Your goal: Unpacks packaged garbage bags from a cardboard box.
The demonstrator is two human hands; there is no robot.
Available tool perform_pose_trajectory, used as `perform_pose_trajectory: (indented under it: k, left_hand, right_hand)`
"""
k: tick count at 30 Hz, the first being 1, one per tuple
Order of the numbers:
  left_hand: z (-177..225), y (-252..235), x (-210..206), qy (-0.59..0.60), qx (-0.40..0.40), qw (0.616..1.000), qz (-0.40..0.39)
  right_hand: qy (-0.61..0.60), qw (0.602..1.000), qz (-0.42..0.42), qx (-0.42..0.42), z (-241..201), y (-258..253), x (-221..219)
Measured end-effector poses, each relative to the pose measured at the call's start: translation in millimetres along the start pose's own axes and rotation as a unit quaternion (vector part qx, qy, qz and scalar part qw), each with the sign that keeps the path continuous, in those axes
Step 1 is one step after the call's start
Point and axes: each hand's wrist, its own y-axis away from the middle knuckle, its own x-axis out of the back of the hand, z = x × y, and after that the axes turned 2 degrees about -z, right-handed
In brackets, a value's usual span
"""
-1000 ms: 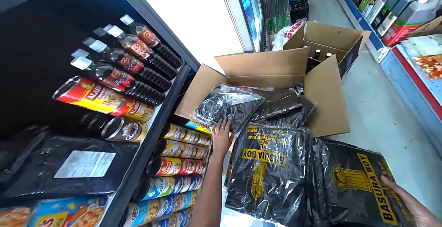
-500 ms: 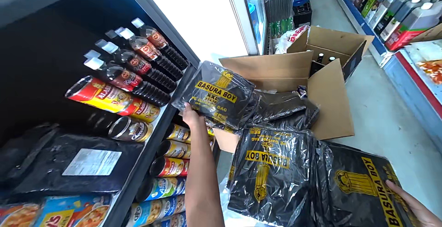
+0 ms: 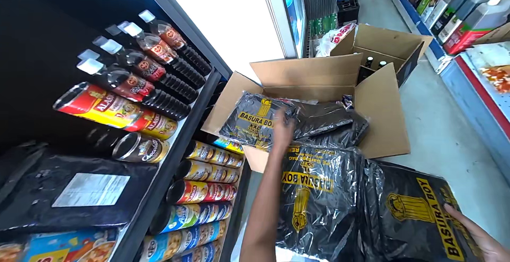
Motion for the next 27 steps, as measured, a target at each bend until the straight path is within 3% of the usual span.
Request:
perform_pose_trajectory:
  k: [2,3,6,10,14,17,19,21,23,27]
  left_hand:
    - [17,-12,-53,-0.105,-0.048,0.969,-0.22]
    - [23,-16,-76,-0.156,-0.047,0.947,-0.276]
    - [36,-23,-114,-0.244,-0.029,0.924,-0.292]
    - [65,-32,-87,-0.201,-0.006,0.956,-0.212]
    - [82,-35,-27,0.003,-0.019,0.999,-0.035]
    - [77,-30,19,0.184,0.036,0.978,0.095]
    - [69,-25,46,0.32,0.071,0.927,0.184]
    - [51,-19,69,0.421,0.094,0.863,0.263]
    - [14,-17,81,0.443,0.131,0.829,0.315]
    - [-94,-4,75,0.32,0.285,0.858,0.282]
  right_hand:
    - [-0.005,1.0,0.009,-0.004,0,1,1]
    - [0.0,1.0,0.012,-0.004,0,1,1]
    - [0.013,0.999,0.033,-0.005,1,2,-2]
    - [0.019,0.999,0.047,-0.01,1,1,-3]
    - [0.011,0.999,0.039,-0.01,1,-2,-1]
    - [0.012,0.999,0.038,-0.004,2,-1,0]
    - [0.02,0.999,0.037,-0.002,3,-2,2]
    - [0.026,0.999,0.033,-0.004,4,-4,5]
    - [0.023,0.999,0.036,-0.004,4,-5,5]
    - [0.019,0.999,0.037,-0.011,2,-6,3]
